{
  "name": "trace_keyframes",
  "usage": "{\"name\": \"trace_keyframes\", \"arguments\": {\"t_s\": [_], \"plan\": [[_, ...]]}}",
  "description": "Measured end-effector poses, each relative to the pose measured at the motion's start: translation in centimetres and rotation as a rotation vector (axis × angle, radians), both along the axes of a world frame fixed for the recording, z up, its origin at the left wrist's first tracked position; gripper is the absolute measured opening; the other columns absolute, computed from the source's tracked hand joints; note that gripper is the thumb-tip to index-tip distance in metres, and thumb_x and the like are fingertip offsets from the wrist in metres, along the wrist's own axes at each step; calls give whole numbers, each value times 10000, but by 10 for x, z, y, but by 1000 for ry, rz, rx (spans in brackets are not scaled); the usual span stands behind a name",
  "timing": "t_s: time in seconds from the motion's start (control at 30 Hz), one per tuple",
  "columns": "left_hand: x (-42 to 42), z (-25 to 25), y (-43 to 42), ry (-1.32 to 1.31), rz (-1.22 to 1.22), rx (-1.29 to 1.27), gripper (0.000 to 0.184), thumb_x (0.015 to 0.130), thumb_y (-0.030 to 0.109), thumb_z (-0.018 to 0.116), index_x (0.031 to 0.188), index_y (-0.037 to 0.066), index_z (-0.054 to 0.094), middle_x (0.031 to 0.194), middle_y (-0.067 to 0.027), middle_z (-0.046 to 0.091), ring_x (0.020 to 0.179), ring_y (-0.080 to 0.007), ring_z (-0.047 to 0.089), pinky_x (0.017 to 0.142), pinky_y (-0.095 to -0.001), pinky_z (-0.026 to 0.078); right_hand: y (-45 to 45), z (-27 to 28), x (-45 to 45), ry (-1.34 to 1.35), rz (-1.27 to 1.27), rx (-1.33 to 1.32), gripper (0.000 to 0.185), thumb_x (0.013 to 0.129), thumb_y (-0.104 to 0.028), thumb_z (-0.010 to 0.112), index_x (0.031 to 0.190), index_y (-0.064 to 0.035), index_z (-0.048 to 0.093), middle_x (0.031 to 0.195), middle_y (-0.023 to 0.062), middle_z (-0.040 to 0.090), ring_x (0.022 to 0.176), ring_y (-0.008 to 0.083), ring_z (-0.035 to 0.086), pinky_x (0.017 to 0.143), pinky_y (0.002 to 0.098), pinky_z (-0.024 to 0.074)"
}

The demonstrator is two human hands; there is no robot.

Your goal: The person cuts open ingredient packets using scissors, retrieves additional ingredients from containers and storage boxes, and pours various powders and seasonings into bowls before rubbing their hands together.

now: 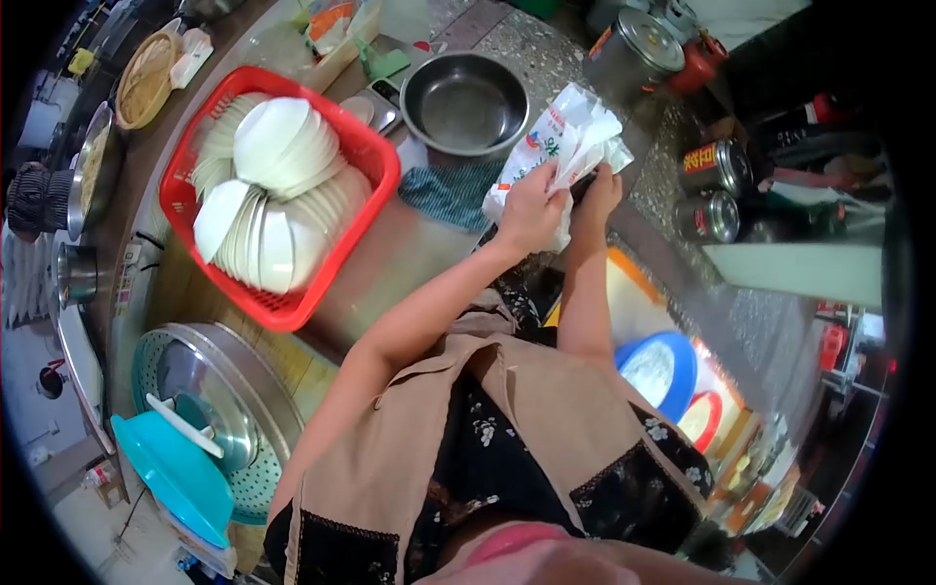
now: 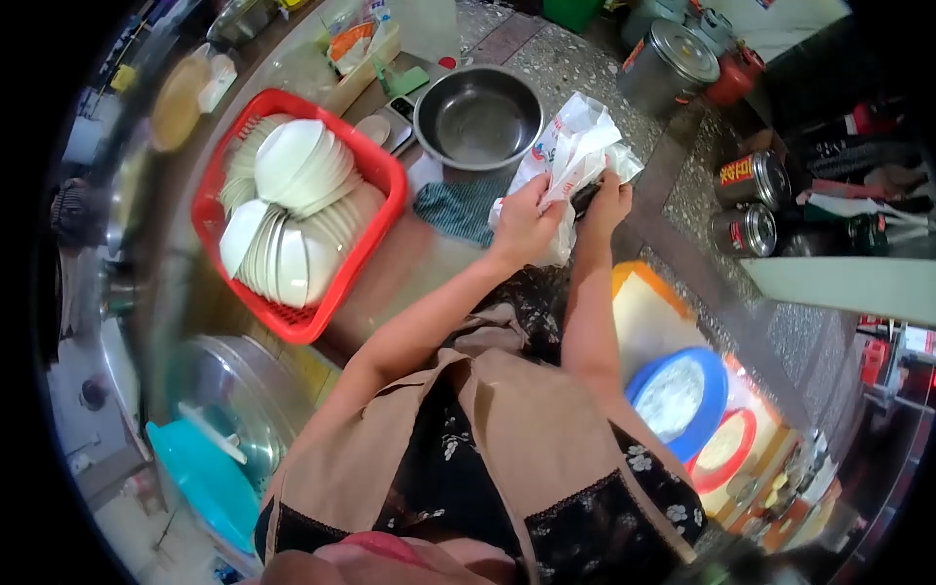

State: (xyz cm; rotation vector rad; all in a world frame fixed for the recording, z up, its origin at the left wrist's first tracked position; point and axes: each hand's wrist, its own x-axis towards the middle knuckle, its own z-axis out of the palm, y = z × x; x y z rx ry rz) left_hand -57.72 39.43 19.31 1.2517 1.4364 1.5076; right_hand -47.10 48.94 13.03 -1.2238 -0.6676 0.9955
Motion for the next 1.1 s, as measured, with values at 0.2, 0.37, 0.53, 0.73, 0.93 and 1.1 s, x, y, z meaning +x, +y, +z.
{"name": "trace_keyframes", "arguments": {"t_s": [0.2,0.37,0.53,0.73,0.93,1.1], "plan": [[-27,6,159,-64,181,6,203,793,92,538,981,19,565,773,-113,577,714,-218,537,623,-308,429,176,42,18,359,575,-276,146,769,-213,569,827,-81,548,650,-19,538,503,83,499,432,196,380],[-40,28,247,-338,260,-91,200,802,71,549,991,10,572,790,21,574,698,-66,492,612,-238,414,311,77,17,329,1014,-219,243,805,-294,583,867,-64,534,666,-10,529,442,58,415,387,195,317],[-67,31,310,-397,436,-38,276,801,47,573,1061,-31,524,957,-51,589,816,-101,549,722,-246,441,388,108,-30,313,1046,-108,245,841,-311,546,820,-68,514,733,44,542,447,60,387,380,209,281],[-86,-9,397,-693,495,-44,323,787,25,579,1100,-30,519,961,-59,595,811,-110,553,713,-246,446,502,45,-30,718,1165,-472,279,872,-311,453,688,-101,454,750,95,559,439,100,399,365,232,283],[-118,-37,491,-740,636,-10,294,796,3,560,1085,-26,523,970,-74,604,819,-135,584,720,-269,475,662,34,-58,643,1237,-494,320,888,-262,364,664,-66,481,746,116,561,560,170,500,525,302,412],[-131,-13,562,-762,904,-1,301,818,-13,545,1114,-34,496,1011,-87,594,842,-147,586,740,-279,476,757,73,-120,479,1315,-416,308,897,-254,358,687,-56,466,733,87,545,653,167,488,633,272,393]]}}
